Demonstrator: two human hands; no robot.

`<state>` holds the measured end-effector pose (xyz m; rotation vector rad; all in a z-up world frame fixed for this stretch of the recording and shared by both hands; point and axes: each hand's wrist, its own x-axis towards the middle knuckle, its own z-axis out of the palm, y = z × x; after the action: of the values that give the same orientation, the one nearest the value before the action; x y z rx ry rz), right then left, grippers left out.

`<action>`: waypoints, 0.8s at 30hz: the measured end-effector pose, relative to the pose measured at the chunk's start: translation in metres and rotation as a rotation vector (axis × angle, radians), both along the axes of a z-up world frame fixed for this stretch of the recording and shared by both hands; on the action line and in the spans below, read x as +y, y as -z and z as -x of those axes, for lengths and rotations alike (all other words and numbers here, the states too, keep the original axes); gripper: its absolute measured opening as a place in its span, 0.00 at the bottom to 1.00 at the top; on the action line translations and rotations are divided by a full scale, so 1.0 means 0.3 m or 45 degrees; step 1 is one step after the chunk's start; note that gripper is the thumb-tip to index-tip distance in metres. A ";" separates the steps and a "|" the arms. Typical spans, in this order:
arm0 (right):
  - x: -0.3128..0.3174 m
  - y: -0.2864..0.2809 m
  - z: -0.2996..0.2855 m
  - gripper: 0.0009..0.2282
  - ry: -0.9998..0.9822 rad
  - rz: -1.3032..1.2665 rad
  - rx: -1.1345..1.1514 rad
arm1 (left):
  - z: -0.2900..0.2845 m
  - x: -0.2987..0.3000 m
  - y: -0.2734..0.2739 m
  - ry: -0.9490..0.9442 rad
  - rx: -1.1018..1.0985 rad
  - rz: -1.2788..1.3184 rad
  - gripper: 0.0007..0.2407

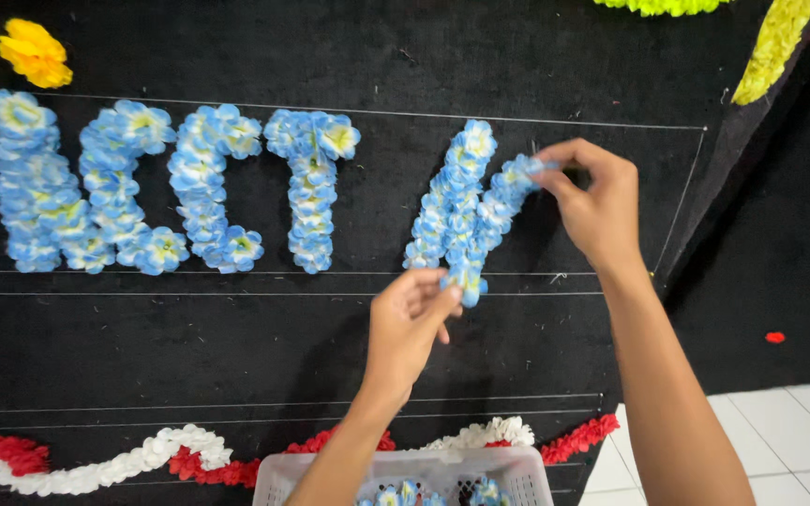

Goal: The person pushes blue flowers into a black background to form letters.

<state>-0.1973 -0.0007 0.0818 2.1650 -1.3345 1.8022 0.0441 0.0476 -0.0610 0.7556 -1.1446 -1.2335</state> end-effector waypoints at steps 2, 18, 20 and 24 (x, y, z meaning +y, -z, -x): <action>-0.048 0.007 0.021 0.10 0.042 0.107 0.079 | 0.023 -0.035 -0.014 -0.017 0.037 0.138 0.17; 0.114 0.065 -0.063 0.05 -0.121 -0.122 0.216 | 0.113 -0.057 -0.144 -0.290 -0.106 0.296 0.09; 0.134 0.124 -0.067 0.07 -0.233 -0.271 0.166 | 0.109 0.001 -0.122 -0.245 -0.090 0.259 0.10; 0.091 0.112 0.012 0.05 -0.155 -0.073 0.060 | 0.077 0.133 0.089 -0.006 -0.286 0.447 0.05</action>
<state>-0.2008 0.0267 0.0482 2.3510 -1.2876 1.7612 0.0210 0.0876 -0.0877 0.6381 -1.4948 -0.9232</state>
